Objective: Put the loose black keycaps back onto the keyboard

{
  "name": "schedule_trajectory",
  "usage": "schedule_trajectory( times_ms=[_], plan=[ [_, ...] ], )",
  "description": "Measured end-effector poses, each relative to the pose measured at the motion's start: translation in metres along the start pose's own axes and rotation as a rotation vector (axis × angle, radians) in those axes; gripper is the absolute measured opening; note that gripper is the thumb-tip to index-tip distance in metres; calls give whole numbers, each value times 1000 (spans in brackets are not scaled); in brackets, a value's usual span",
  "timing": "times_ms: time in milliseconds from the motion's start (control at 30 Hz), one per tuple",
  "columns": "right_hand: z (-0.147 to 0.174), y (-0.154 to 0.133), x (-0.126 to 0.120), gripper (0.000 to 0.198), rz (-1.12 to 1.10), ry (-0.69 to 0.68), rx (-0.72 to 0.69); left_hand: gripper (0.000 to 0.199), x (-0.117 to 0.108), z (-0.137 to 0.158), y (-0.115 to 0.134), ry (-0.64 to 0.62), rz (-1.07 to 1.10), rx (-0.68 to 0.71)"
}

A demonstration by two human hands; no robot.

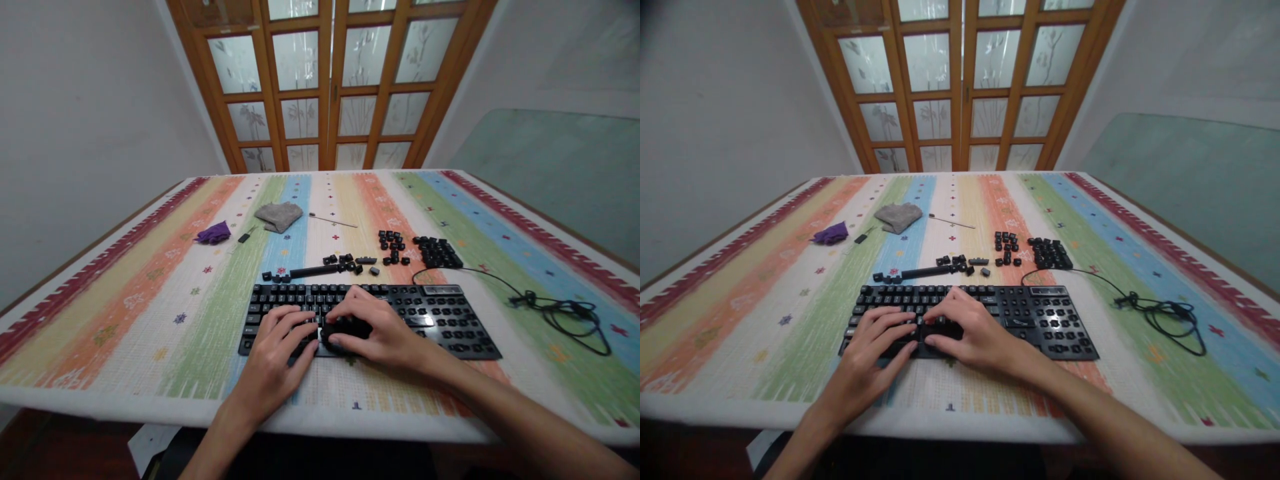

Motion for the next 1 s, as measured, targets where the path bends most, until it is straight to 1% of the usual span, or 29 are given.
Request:
schedule_trajectory(
  times_ms=[167, 300, 500, 633, 800, 900, 1000],
  plan=[
    [2, -6, 3, 21, -20, 3, -40, 22, 5, 0, 3, 2, 26, -3],
    [3, -8, 4, 22, -28, 44, -58, 20, 7, -2, 4, 18, 32, -5],
    [4, -7, 4, 22, -86, 12, -17, 15, 3, -3, 6, 75, 50, -3],
    [5, -3, 5, 19, -121, 12, 28, 14, 1, -3, 9, 119, 46, -4],
    [4, -2, 5, 20, -126, 14, 24, 13, 1, -5, 10, 140, 29, -3],
    [3, -4, 4, 18, -80, 24, -23, 13, 2, -4, 8, 118, 19, -16],
    [3, -7, 8, 12, 57, -20, -128, 16, 3, -1, 3, 89, -12, -29]
  ],
)
Point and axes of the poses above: each hand's wrist, its own z-axis away from the middle knuckle, its own x-axis out of the palm, y = z × x, the point moved 4 cm from there along -z, towards the middle knuckle, and after that the axes turned 2 degrees about -y, right-handed, at the moved point
